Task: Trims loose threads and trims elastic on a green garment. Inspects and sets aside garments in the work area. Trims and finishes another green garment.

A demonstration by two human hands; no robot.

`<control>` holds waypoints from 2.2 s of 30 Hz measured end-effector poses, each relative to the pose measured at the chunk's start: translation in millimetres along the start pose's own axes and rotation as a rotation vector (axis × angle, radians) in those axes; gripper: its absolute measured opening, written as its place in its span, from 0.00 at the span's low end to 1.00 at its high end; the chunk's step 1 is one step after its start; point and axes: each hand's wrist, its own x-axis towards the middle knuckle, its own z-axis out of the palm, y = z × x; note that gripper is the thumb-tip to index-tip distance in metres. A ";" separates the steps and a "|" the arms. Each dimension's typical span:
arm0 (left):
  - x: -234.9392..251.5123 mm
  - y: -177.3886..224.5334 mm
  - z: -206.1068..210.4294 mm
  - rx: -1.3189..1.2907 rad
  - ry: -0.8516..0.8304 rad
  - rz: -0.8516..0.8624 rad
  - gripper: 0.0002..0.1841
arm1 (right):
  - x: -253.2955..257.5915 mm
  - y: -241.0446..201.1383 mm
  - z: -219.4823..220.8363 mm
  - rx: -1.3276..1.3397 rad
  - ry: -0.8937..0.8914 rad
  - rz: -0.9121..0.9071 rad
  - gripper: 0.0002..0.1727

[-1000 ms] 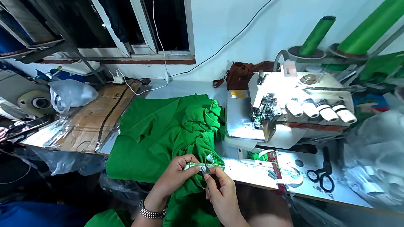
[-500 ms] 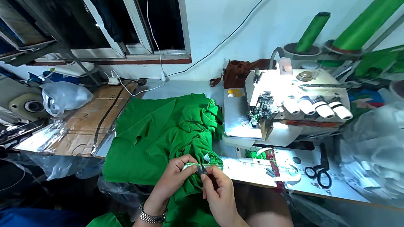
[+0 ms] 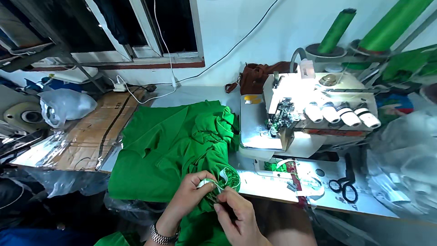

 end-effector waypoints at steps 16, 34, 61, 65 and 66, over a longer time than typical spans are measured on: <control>-2.4 -1.4 1.1 0.026 -0.010 0.070 0.07 | 1.1 -20.6 -14.4 0.244 0.058 0.223 0.08; -10.3 14.9 -5.1 -0.041 -0.040 0.006 0.08 | -12.6 -17.7 -24.6 0.113 0.178 0.341 0.08; -25.9 24.6 19.2 0.456 0.142 0.082 0.08 | 6.6 -16.9 -4.2 -0.180 0.242 0.295 0.07; -24.3 21.3 12.7 0.402 0.131 0.058 0.07 | 7.4 -18.2 -17.4 -0.004 0.210 0.489 0.07; -24.1 20.6 12.2 0.401 0.129 0.054 0.07 | 7.9 -19.1 -19.7 0.043 0.207 0.512 0.07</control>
